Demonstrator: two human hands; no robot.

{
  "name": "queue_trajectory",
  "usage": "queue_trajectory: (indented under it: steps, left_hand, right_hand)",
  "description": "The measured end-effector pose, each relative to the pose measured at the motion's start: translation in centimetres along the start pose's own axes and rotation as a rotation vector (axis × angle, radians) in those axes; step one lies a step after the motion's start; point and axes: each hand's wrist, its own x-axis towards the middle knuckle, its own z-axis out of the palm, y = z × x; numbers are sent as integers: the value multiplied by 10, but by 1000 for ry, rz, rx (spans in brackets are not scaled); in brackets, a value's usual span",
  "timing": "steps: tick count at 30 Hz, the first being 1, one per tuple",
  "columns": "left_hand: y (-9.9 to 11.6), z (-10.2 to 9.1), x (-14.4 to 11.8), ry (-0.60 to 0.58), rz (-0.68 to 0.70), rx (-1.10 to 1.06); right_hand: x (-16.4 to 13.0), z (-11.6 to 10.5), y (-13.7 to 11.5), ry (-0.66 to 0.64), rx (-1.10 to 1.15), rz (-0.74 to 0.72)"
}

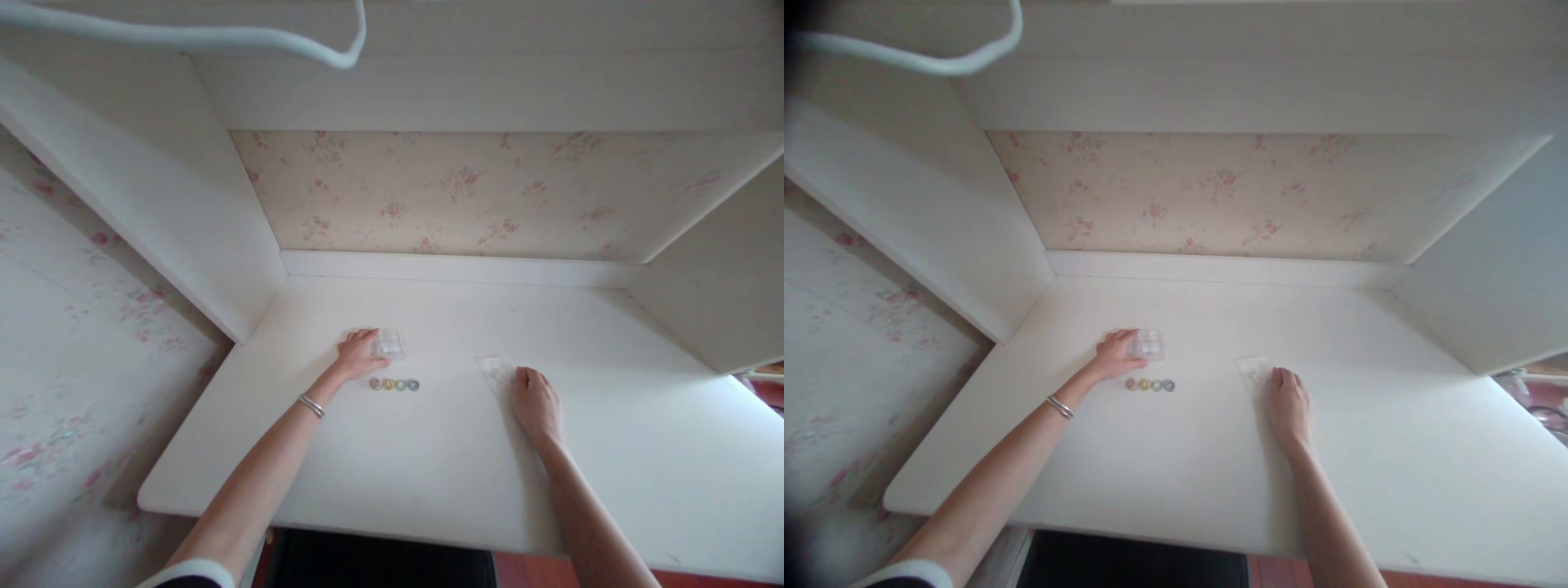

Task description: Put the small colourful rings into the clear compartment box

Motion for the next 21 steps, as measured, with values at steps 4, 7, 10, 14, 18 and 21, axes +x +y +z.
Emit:
queue_trajectory:
  steps: [4, 7, 10, 14, 18, 21]
  left_hand:
    - [2, -1, 1, -25, 7, 62]
    - [4, -2, 1, -39, -3, 89]
    - [5, -1, 2, -66, -15, 107]
    - [6, 0, 5, -102, -23, 115]
    - [0, -4, 7, -141, -10, 38]
    - [-10, -10, -3, -124, 8, -92]
  right_hand:
    - [0, 1, 1, 10, 13, 21]
    - [0, 3, 1, 22, 15, 41]
    - [0, 6, 2, 48, 21, 33]
    - [2, 11, 2, 86, 44, 16]
    - [3, 8, 2, 118, 100, 55]
    - [-4, 5, -3, 179, 163, 73]
